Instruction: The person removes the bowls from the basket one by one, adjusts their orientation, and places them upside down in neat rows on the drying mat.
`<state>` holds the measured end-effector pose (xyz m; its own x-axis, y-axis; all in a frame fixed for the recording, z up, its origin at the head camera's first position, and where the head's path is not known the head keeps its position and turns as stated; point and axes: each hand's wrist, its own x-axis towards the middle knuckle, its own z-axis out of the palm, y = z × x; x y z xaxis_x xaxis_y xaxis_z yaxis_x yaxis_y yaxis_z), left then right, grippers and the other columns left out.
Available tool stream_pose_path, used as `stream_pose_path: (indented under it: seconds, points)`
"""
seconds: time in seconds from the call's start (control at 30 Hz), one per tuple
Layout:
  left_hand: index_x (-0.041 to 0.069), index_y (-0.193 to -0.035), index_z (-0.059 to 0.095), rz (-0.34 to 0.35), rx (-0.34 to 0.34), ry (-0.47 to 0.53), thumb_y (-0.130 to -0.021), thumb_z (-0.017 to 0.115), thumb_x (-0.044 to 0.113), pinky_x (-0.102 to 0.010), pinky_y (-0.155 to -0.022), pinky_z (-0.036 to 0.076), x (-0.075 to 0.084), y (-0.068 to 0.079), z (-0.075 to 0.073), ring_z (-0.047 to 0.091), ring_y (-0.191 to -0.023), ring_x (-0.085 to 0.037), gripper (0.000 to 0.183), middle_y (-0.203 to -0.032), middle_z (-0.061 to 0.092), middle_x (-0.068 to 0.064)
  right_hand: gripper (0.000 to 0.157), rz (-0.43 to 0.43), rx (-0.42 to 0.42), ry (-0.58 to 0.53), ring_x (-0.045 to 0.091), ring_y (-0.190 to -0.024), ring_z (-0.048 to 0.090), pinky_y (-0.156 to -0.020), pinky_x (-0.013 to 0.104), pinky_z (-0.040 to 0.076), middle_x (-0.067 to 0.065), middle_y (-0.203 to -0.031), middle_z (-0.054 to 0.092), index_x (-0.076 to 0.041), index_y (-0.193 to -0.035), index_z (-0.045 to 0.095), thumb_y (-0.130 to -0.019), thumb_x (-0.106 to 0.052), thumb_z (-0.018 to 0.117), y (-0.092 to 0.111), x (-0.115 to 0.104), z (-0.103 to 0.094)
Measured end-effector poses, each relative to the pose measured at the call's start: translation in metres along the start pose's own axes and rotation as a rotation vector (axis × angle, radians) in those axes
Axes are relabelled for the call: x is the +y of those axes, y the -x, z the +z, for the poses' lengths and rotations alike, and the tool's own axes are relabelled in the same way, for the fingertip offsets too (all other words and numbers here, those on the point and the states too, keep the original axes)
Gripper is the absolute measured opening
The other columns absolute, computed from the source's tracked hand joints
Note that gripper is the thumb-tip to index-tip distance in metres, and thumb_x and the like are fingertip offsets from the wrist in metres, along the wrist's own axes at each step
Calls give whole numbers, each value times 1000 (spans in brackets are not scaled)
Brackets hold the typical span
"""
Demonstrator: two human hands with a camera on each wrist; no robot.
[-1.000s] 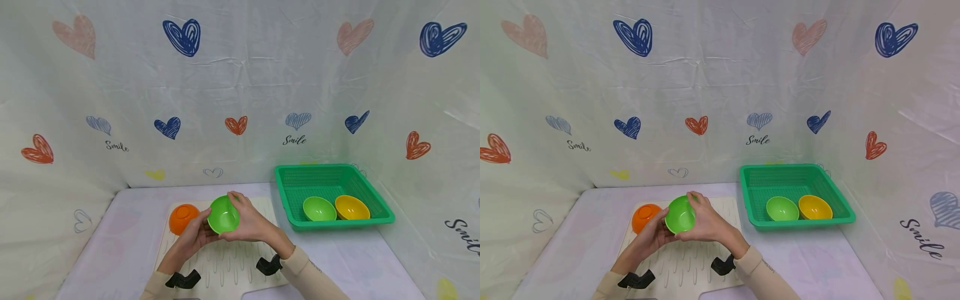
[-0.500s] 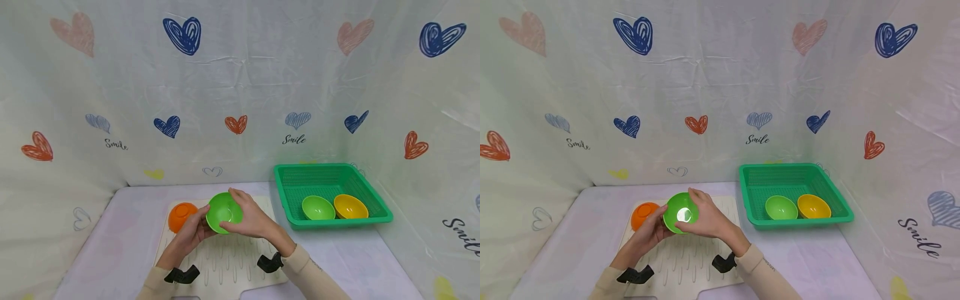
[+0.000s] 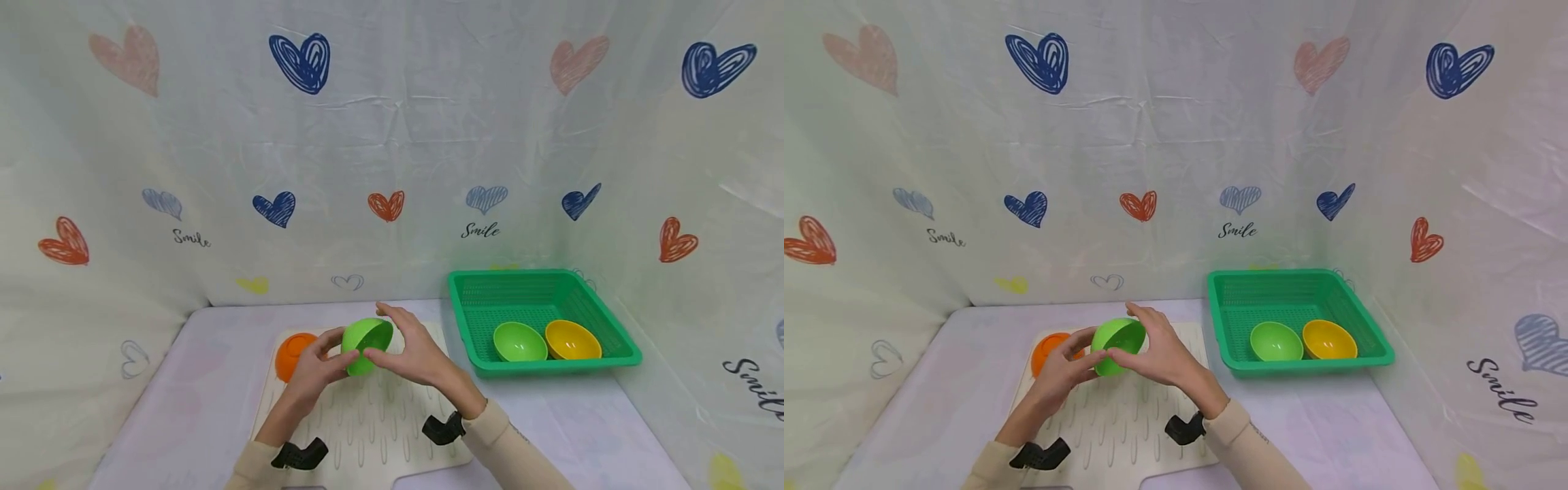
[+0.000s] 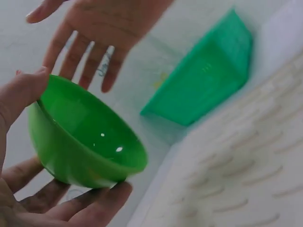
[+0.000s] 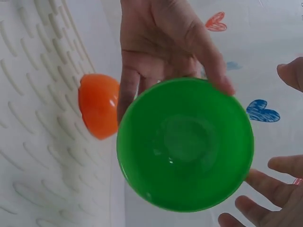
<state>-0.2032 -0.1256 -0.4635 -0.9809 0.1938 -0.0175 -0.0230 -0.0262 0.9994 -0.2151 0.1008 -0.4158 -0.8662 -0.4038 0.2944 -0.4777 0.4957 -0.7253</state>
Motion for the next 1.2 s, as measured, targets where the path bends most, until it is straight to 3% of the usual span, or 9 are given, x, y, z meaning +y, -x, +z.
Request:
stream_pose_path:
  seconds: [0.1, 0.2, 0.43, 0.53, 0.7, 0.97, 1.1, 1.2]
  points:
    - [12, -144, 57, 89, 84, -174, -84, 86, 20, -35, -87, 62, 0, 0, 3, 64, -126, -36, 67, -150, 51, -16, 83, 19, 36, 8, 27, -147, 42, -114, 62, 40, 3, -156, 49, -18, -158, 41, -88, -46, 76, 0, 0, 0]
    - [13, -142, 58, 211, 112, -326, -79, 91, 19, -40, -92, 61, 1, -1, 5, 58, -132, -40, 71, -148, 54, -14, 90, 52, 63, 3, 28, -151, 37, -115, 64, 38, 4, -163, 40, -19, -160, 37, -85, -47, 78, 0, 1, 0]
    - [7, -135, 63, 543, 125, -653, -70, 96, 13, -46, -87, 62, 4, 1, 9, 64, -121, -36, 74, -140, 59, -15, 108, 107, 47, -7, 34, -158, 21, -115, 71, 33, 12, -171, 21, -15, -165, 21, -82, -49, 81, 1, 5, 0]
    - [8, -133, 66, 626, 130, -754, -66, 98, 14, -45, -89, 61, 5, 2, 9, 65, -119, -35, 74, -139, 60, -15, 110, 104, 8, 2, 34, -157, 23, -116, 68, 35, 11, -171, 20, -14, -166, 18, -83, -50, 80, 1, 8, 0]
    - [12, -133, 67, 685, 96, -872, -63, 100, 18, -41, -91, 61, 4, 4, 10, 67, -119, -35, 77, -142, 58, -12, 101, 66, -48, 34, 38, -153, 32, -115, 65, 39, 15, -168, 28, -10, -164, 24, -85, -47, 77, 3, 16, 2]
    - [16, -130, 69, 772, 58, -952, -60, 100, 18, -41, -91, 61, 1, 4, 11, 64, -122, -40, 77, -150, 49, -18, 86, -73, -101, 75, 37, -147, 44, -112, 57, 45, 19, -160, 43, 2, -157, 35, -90, -33, 75, 4, 28, 8]
    - [15, -135, 67, 767, 74, -927, -60, 99, 18, -44, -94, 59, -1, 1, 11, 60, -127, -45, 82, -156, 44, -24, 81, -130, -69, 108, 36, -145, 46, -113, 53, 46, 19, -157, 47, 3, -154, 42, -89, -28, 79, 3, 31, 10]
    - [7, -143, 59, 728, 112, -863, -57, 99, 17, -47, -97, 56, -5, 1, 10, 57, -131, -47, 95, -154, 47, -27, 81, -152, -46, 114, 37, -145, 46, -113, 55, 46, 19, -157, 47, 2, -153, 43, -88, -26, 81, 4, 33, 12]
